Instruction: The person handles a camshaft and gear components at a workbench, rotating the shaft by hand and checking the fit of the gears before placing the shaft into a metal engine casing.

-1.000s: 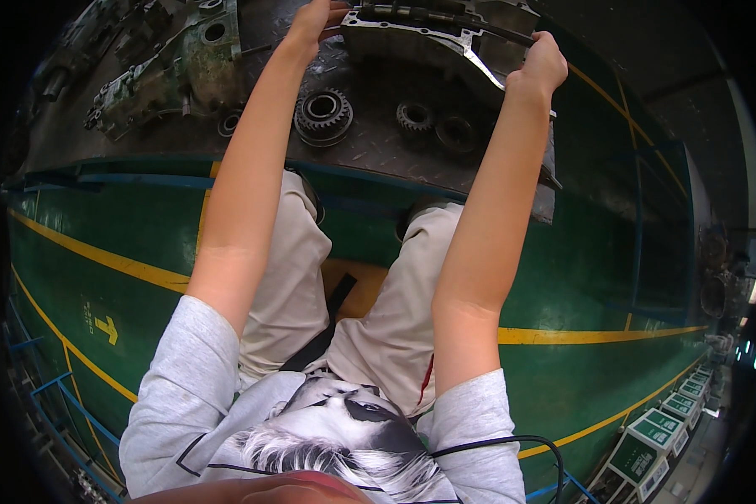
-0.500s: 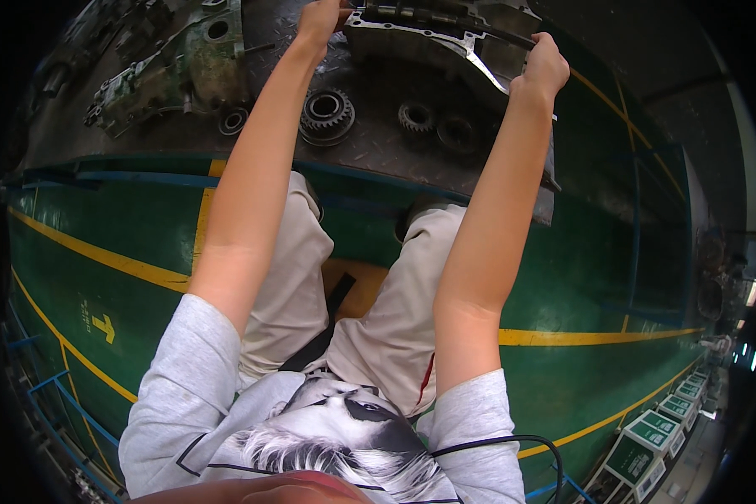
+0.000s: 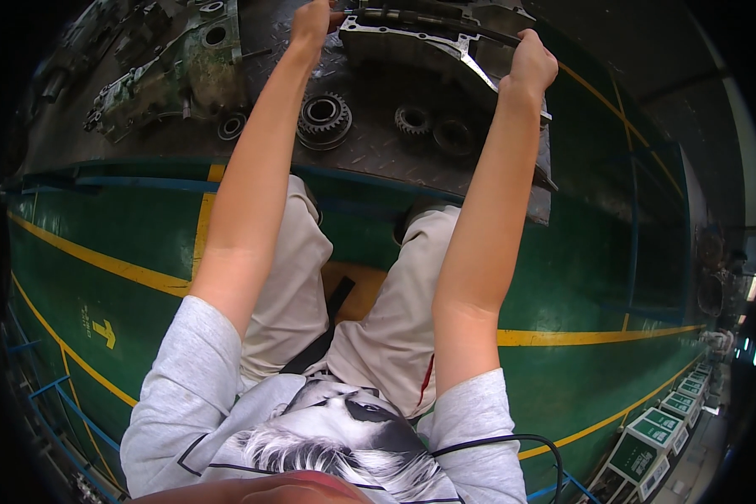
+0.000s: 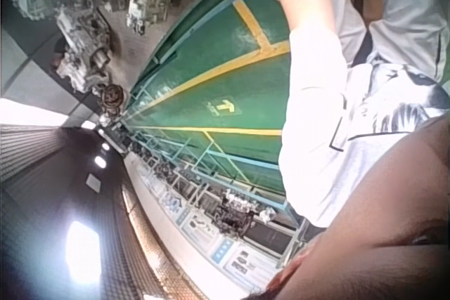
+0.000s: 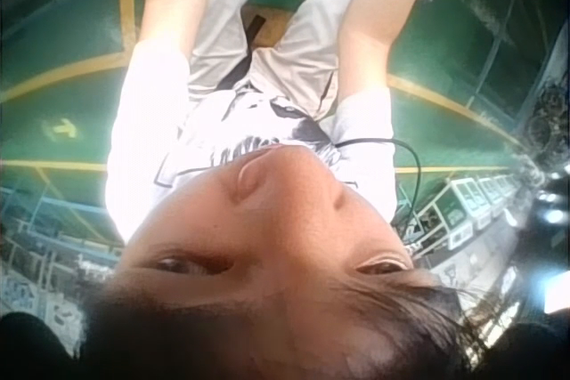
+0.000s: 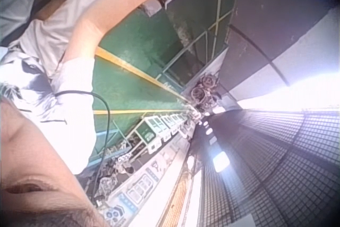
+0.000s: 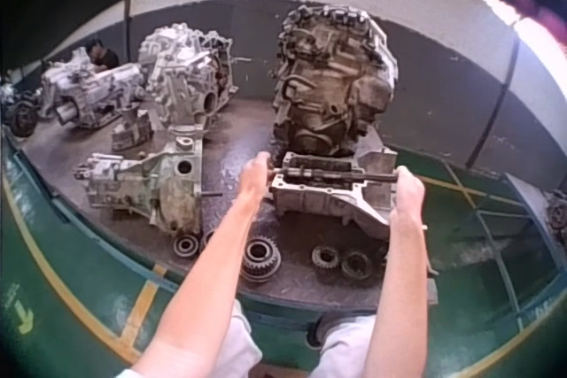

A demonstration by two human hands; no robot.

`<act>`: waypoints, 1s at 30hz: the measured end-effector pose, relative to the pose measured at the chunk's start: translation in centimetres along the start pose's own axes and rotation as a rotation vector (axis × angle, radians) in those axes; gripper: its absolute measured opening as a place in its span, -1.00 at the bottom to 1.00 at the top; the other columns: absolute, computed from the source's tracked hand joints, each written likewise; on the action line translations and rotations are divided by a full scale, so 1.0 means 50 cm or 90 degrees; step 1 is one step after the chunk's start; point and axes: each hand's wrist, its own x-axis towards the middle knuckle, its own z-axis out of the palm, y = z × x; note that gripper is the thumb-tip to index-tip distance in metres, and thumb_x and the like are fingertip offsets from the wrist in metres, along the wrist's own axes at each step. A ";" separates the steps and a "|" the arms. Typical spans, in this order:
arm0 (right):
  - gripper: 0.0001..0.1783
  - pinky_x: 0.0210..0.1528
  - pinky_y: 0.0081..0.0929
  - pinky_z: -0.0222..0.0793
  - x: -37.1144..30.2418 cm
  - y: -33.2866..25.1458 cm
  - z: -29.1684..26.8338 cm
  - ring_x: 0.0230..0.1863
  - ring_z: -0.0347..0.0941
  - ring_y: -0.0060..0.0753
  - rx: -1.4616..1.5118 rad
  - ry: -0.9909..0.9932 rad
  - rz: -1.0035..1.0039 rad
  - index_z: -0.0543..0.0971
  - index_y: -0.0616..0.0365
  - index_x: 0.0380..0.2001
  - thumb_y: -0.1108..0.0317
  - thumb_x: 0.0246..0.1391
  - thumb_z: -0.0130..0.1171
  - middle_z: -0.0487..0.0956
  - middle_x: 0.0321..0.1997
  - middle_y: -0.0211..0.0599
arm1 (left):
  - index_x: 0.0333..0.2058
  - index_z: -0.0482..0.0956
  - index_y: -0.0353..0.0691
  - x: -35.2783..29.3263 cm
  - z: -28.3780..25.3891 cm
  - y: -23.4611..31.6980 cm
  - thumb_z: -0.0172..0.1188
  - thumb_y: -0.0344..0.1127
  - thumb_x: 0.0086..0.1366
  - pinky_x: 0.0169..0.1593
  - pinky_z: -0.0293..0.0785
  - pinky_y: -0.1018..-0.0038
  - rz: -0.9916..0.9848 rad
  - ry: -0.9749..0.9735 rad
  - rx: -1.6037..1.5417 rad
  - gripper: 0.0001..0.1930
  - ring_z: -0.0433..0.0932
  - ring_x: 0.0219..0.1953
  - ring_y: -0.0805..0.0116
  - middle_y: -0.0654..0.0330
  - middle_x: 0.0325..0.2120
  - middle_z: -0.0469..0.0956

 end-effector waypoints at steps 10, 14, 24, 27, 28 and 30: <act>-0.50 -0.05 -0.50 0.27 0.016 0.052 0.043 -0.11 0.38 -0.39 -0.164 -0.047 -0.117 0.43 0.50 -0.14 0.37 -0.12 0.27 0.51 -0.19 -0.12 | -0.30 0.56 -0.41 0.099 -0.046 -0.096 -0.08 0.02 0.24 -0.29 0.39 0.22 0.090 0.234 0.166 -0.49 0.54 -0.37 0.10 -0.01 -0.46 0.59; -0.51 0.10 -0.35 0.20 0.035 0.050 0.004 -0.06 0.35 -0.27 -0.131 -0.071 -0.072 0.40 0.39 -0.12 0.30 -0.09 0.22 0.44 -0.11 -0.08 | -0.37 0.51 -0.34 0.057 -0.001 -0.088 -0.09 0.02 0.28 -0.43 0.39 0.40 -0.086 0.024 -0.007 -0.54 0.52 -0.41 0.31 0.10 -0.47 0.52; -0.73 0.19 -0.22 0.10 -0.003 0.017 0.010 -0.10 0.38 -0.34 -0.010 -0.082 0.051 0.49 0.24 -0.24 0.30 0.02 0.14 0.47 -0.20 -0.24 | 0.00 0.36 -0.32 0.065 -0.010 -0.099 -0.07 0.03 0.26 -0.18 0.56 0.34 -0.217 0.049 -0.324 -0.47 0.57 -0.25 0.19 0.01 -0.21 0.53; -0.71 0.25 -0.17 0.05 -0.007 0.011 0.006 -0.02 0.38 -0.29 -0.011 -0.103 0.049 0.49 0.25 -0.21 0.30 0.03 0.13 0.46 -0.15 -0.21 | 0.02 0.34 -0.30 0.064 -0.018 -0.095 -0.08 0.02 0.27 -0.16 0.55 0.33 -0.227 0.015 -0.344 -0.48 0.57 -0.23 0.17 -0.01 -0.17 0.52; -0.71 0.25 -0.17 0.05 -0.010 0.010 0.008 -0.02 0.38 -0.29 -0.009 -0.105 0.049 0.49 0.25 -0.21 0.30 0.03 0.13 0.46 -0.15 -0.21 | 0.02 0.34 -0.30 0.067 -0.021 -0.094 -0.08 0.02 0.27 -0.16 0.55 0.33 -0.225 0.016 -0.344 -0.48 0.57 -0.23 0.17 -0.01 -0.17 0.52; -0.71 0.26 -0.13 0.05 -0.027 0.002 0.015 -0.03 0.37 -0.28 -0.009 -0.091 0.052 0.51 0.24 -0.21 0.29 0.03 0.14 0.46 -0.14 -0.22 | 0.03 0.33 -0.29 0.071 -0.024 -0.097 -0.10 -0.01 0.26 -0.14 0.55 0.34 -0.216 0.019 -0.358 -0.49 0.57 -0.24 0.17 -0.01 -0.20 0.53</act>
